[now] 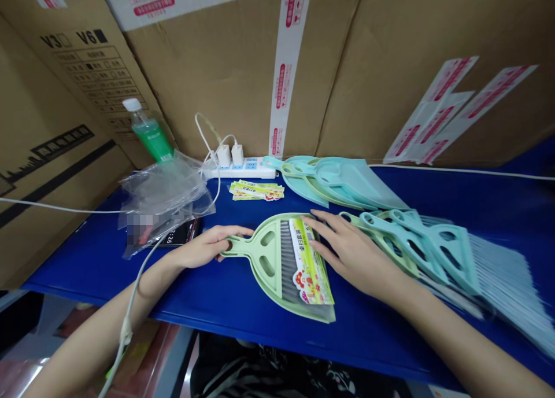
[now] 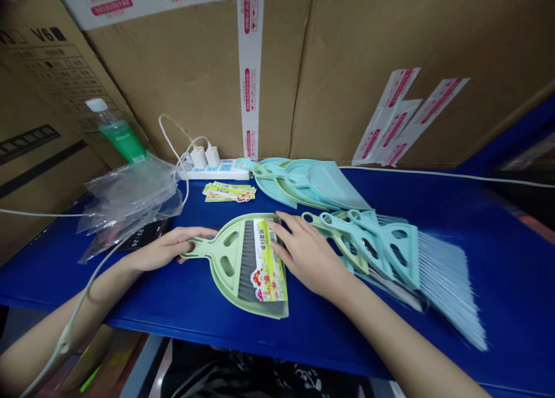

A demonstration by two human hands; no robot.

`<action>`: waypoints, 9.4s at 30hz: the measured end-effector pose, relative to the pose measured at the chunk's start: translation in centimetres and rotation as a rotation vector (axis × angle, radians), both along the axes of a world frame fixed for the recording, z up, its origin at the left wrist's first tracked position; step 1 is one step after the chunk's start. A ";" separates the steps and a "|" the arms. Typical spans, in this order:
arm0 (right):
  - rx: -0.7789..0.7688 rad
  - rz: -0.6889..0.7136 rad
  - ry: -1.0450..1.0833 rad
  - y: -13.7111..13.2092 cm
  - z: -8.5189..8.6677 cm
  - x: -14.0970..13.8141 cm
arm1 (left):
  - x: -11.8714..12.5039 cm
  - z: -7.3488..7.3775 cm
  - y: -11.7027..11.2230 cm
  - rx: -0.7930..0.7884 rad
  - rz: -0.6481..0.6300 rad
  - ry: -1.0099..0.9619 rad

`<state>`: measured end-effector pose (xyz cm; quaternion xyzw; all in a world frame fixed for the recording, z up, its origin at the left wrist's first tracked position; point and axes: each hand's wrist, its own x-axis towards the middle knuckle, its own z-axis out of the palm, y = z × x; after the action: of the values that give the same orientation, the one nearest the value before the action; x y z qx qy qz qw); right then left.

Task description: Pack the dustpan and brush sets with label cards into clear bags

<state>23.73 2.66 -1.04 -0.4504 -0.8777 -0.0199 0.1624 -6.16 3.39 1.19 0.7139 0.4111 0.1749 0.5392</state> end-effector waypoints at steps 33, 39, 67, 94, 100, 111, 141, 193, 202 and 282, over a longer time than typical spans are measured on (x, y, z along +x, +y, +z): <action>0.257 -0.007 -0.247 1.0 0.8 0.8 | -0.4 2.0 -0.9 1.439 0.504 0.601; 0.235 -0.027 -0.198 0.9 0.4 0.7 | -1.9 2.3 0.3 1.327 0.676 0.941; 0.067 -0.041 0.009 0.6 -1.2 -1.4 | -0.1 2.1 -1.3 1.502 0.327 0.702; 0.014 -0.062 0.089 2.0 -0.3 -0.8 | -0.1 1.6 -1.7 1.186 -0.203 0.630; -0.318 -0.042 0.458 1.6 0.6 -0.5 | -0.1 0.9 -1.4 1.231 -0.204 0.689; -0.897 -0.079 1.011 0.4 0.7 -0.7 | 0.0 0.4 -1.4 1.195 -0.195 0.688; -0.763 -0.030 0.790 -0.5 0.4 -0.4 | 0.4 0.3 -1.8 1.212 -0.097 0.694; -0.842 -0.169 0.816 1.2 3.6 2.8 | 1.7 0.3 -2.8 1.321 -0.190 0.833; -0.849 -0.148 0.803 1.2 3.5 2.8 | 1.8 0.2 -2.9 1.172 -0.079 0.921; -1.071 -0.030 1.074 -0.2 0.4 -1.0 | 0.3 1.4 -1.3 0.710 0.300 0.615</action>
<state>22.73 2.44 -0.69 -0.4275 -0.5614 0.6290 0.3262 -5.86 2.11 2.56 0.8052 0.5644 0.1609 0.0851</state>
